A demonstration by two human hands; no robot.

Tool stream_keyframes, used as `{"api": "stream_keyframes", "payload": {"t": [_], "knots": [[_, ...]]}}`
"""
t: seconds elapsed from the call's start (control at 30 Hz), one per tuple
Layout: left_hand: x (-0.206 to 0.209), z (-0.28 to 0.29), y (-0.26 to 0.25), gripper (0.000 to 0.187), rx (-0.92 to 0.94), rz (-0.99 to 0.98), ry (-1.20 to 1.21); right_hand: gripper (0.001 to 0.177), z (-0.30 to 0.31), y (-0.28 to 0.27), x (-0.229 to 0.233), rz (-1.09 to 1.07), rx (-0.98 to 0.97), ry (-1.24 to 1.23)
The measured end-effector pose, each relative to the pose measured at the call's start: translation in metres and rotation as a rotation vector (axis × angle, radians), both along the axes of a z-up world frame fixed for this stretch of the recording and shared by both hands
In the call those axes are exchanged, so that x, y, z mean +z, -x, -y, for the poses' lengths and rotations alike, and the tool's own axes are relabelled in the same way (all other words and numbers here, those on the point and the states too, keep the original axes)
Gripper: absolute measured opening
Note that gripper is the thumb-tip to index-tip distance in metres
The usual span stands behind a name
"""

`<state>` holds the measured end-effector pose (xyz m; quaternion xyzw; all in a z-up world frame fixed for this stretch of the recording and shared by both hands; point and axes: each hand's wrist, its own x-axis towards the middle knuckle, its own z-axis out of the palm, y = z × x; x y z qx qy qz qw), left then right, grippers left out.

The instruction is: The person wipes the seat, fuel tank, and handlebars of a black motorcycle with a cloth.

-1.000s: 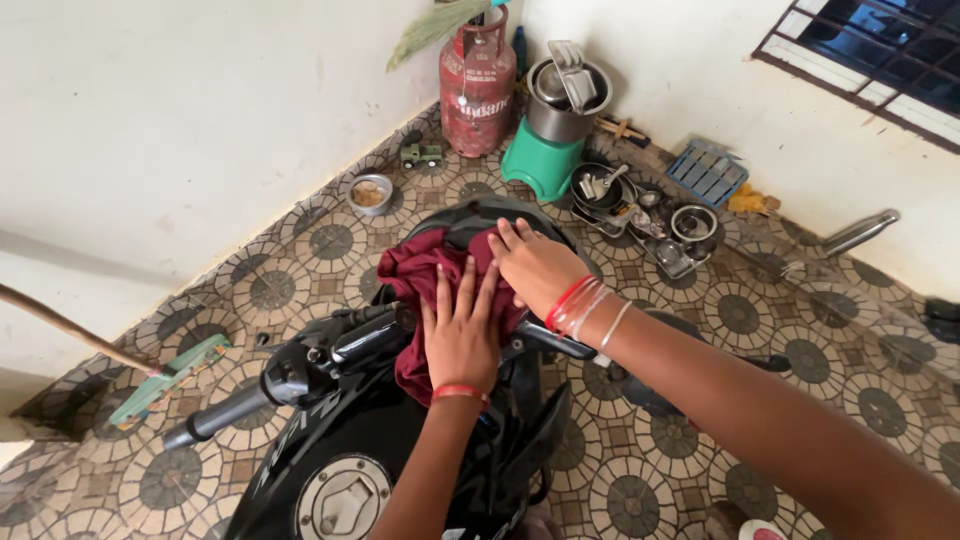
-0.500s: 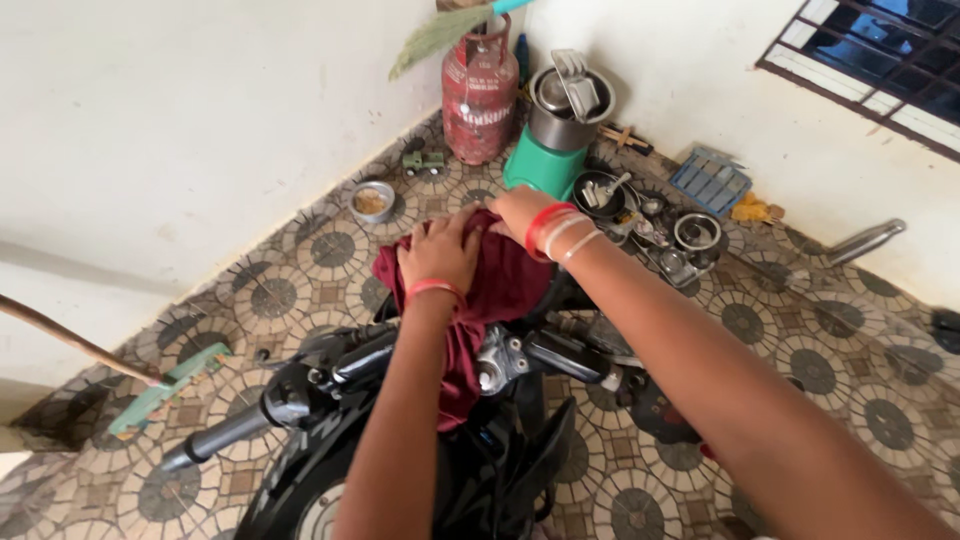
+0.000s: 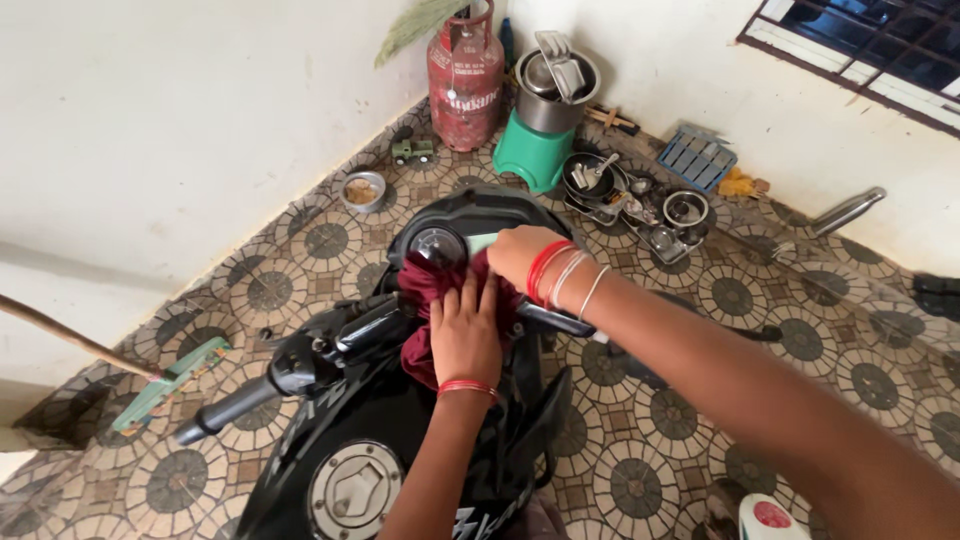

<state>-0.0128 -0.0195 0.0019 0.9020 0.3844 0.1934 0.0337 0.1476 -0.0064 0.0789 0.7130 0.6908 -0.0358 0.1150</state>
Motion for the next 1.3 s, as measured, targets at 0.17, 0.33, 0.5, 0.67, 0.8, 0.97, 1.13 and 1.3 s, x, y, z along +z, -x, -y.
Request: {"api": "stream_keyframes", "payload": {"t": [0.17, 0.33, 0.5, 0.67, 0.8, 0.97, 1.13, 1.3], "knots": [[0.029, -0.004, 0.021, 0.049, -0.060, -0.082, 0.212, 0.041, 0.001, -0.015, 0.023, -0.347, 0.233, 0.143], [0.074, -0.020, 0.030, 0.037, -0.051, 0.336, 0.374, 0.061, 0.062, -0.034, 0.041, -0.581, 0.168, -0.093], [0.114, 0.011, 0.025, 0.039, -0.385, 0.874, 0.473, 0.087, 0.143, -0.037, 0.078, -0.527, -0.053, -0.112], [0.123, 0.081, -0.030, 0.045, -0.342, 0.520, -0.069, 0.058, 0.190, -0.034, 0.069, -0.487, -0.458, 0.052], [0.108, 0.058, -0.038, 0.036, -0.421, 0.427, 0.076, 0.065, 0.201, -0.031, 0.052, -0.587, -0.335, -0.267], [0.099, 0.008, -0.052, 0.030, -0.187, 0.316, 0.330, 0.076, 0.206, -0.002, 0.056, -0.497, -0.543, -0.363], [0.091, 0.008, -0.042, 0.029, -0.131, 0.308, 0.275, 0.081, 0.203, 0.006, 0.061, -0.552, -0.591, -0.395], [0.073, 0.081, 0.001, 0.032, -0.058, 0.499, -0.012, 0.079, 0.199, -0.005, 0.057, -0.642, -0.440, -0.484]]}}
